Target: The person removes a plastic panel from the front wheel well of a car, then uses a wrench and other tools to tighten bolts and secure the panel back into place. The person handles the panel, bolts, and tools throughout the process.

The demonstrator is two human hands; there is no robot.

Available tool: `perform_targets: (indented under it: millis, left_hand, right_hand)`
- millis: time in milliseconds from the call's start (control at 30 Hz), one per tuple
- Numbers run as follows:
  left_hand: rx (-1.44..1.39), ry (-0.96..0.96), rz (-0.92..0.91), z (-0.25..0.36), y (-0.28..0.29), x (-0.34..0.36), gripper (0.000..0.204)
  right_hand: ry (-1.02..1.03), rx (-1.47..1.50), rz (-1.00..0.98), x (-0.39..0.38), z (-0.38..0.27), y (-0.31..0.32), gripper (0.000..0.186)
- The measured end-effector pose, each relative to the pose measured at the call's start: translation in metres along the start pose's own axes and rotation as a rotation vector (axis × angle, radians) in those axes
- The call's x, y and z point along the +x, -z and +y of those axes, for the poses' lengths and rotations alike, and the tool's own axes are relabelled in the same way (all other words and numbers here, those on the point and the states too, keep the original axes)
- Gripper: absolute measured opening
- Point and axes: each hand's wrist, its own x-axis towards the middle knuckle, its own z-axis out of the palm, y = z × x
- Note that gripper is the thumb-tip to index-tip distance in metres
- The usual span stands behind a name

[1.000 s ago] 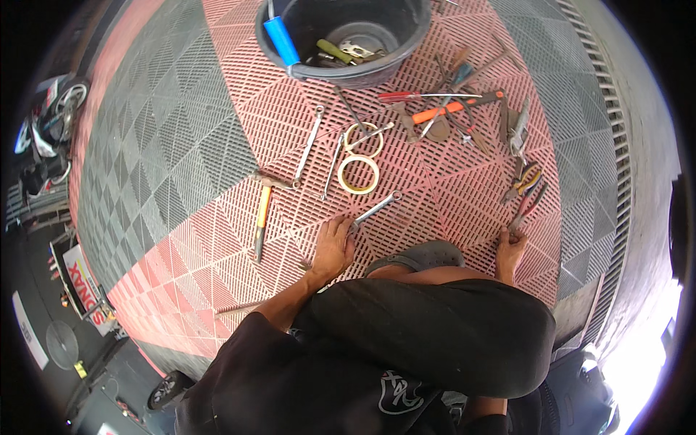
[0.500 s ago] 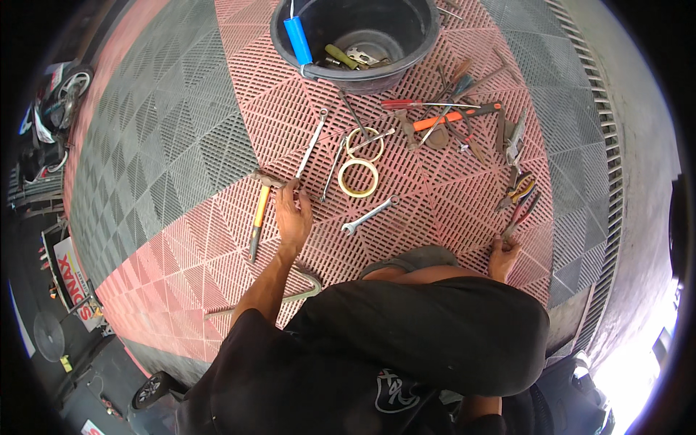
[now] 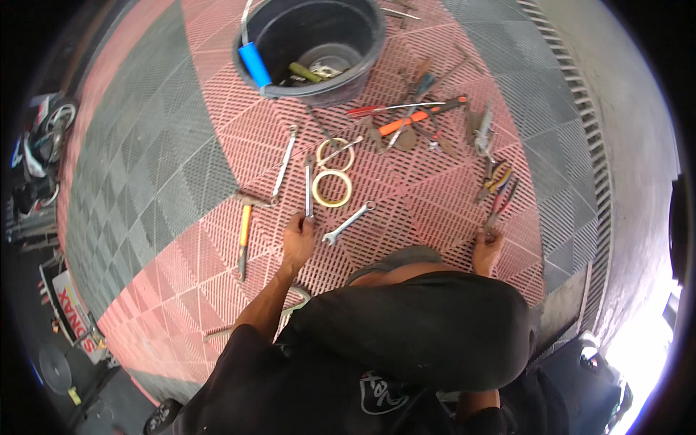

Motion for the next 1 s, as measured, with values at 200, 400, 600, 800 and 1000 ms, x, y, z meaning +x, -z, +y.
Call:
perform_targets:
  millis: [200, 400, 600, 800, 1000]
  left_hand:
    - [0.062, 0.009, -0.125, -0.033, 0.01, -0.002, 0.035]
    - [0.328, -0.125, -0.152, 0.035, 0.01, -0.015, 0.034]
    - [0.136, -0.492, 0.003, 0.103, -0.007, 0.029, 0.025]
    - [0.349, -0.934, 0.402, 0.274, 0.002, 0.095, 0.036]
    - [0.677, -0.807, 0.399, 0.26, -0.014, 0.116, 0.036]
  right_hand:
    - [0.026, 0.07, 0.017, -0.003, -0.01, -0.003, 0.042]
    - [-0.024, 0.091, 0.015, -0.006, -0.019, 0.001, 0.041]
    - [-0.03, 0.088, 0.032, -0.01, -0.026, 0.004, 0.038]
    - [-0.071, 0.052, 0.014, -0.011, -0.029, 0.009, 0.041]
    - [-0.022, 0.039, 0.013, -0.007, -0.029, -0.001, 0.043]
